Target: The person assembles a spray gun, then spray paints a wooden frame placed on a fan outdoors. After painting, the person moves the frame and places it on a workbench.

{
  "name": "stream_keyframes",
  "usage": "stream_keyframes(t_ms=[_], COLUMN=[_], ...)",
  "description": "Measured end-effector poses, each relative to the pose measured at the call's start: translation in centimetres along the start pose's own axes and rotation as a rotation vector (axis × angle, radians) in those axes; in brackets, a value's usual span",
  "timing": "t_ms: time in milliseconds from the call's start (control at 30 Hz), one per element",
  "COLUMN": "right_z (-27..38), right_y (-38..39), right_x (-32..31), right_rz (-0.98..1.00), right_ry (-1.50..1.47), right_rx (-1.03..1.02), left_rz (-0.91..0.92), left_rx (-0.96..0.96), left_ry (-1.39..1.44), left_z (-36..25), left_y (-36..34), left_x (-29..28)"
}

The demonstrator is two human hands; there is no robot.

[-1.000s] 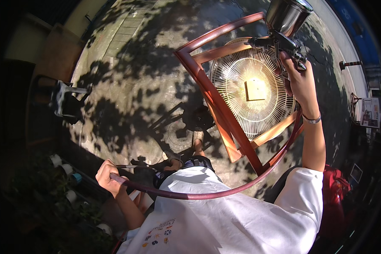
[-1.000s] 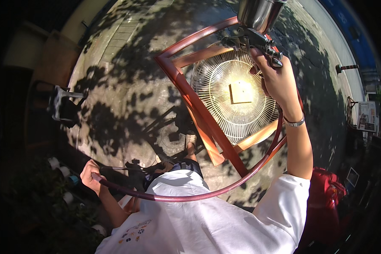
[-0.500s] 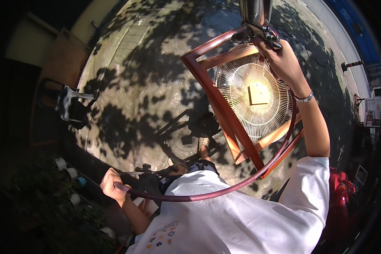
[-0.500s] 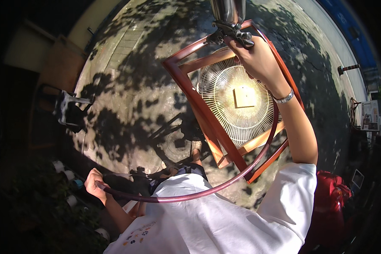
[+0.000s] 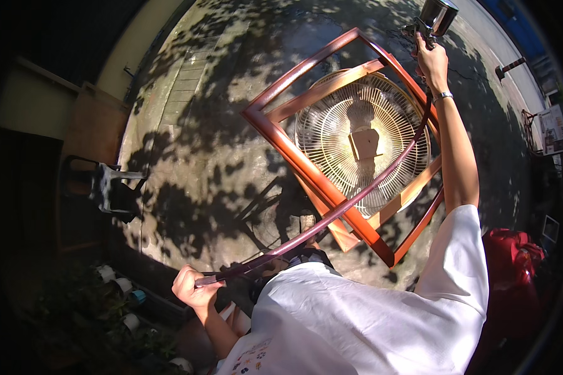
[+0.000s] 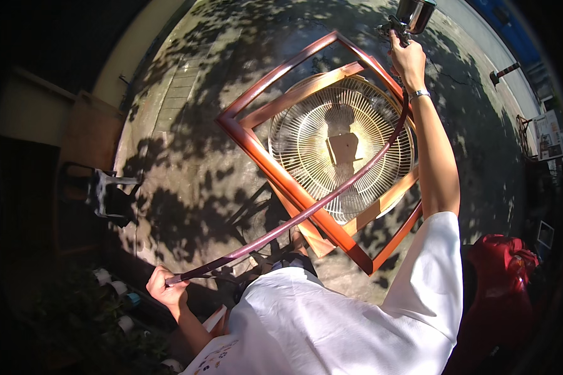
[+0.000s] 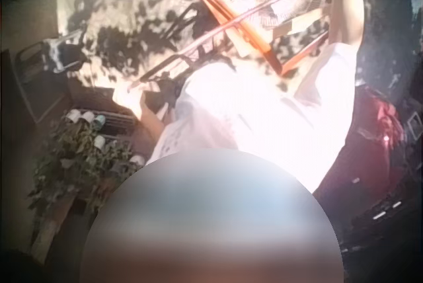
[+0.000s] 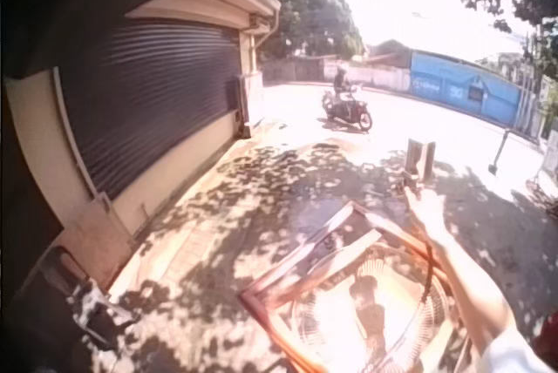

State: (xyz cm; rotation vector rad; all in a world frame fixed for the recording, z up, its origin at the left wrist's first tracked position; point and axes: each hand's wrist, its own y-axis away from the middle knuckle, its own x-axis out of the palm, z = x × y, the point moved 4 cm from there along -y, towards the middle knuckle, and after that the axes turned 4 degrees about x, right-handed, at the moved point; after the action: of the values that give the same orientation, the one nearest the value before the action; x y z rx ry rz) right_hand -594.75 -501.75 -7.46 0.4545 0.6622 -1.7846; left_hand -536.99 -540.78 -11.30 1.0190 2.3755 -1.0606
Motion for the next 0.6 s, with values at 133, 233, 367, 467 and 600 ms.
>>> stream_keyframes(t_ms=[133, 233, 367, 467, 600], right_z=[-4.1, -3.6, -0.3, 2.6, 3.4], right_y=[0.9, 6.5, 14.8, 21.2, 27.8], right_x=[-2.0, -2.7, -1.5, -1.4, -1.2], right_rz=[-0.127, 0.052, 0.263, 0.449, 0.558], right_ry=[-0.035, -0.214, -0.48, -0.52, -0.514], right_rx=[-0.071, -0.005, -0.042, 0.032, -0.044], left_rz=[-0.014, -0.04, -0.044, -0.065, -0.012], left_rx=[0.002, -0.015, 0.009, -0.021, -0.131], left_ry=[-0.007, -0.015, 0.029, 0.124, 0.198], left_z=[-0.1, 1.2, 3.3, 6.0, 10.6], left_y=[-0.1, 0.5, 1.7, 3.2, 6.1], left_x=[0.6, 0.2, -1.1, -2.5, -3.3])
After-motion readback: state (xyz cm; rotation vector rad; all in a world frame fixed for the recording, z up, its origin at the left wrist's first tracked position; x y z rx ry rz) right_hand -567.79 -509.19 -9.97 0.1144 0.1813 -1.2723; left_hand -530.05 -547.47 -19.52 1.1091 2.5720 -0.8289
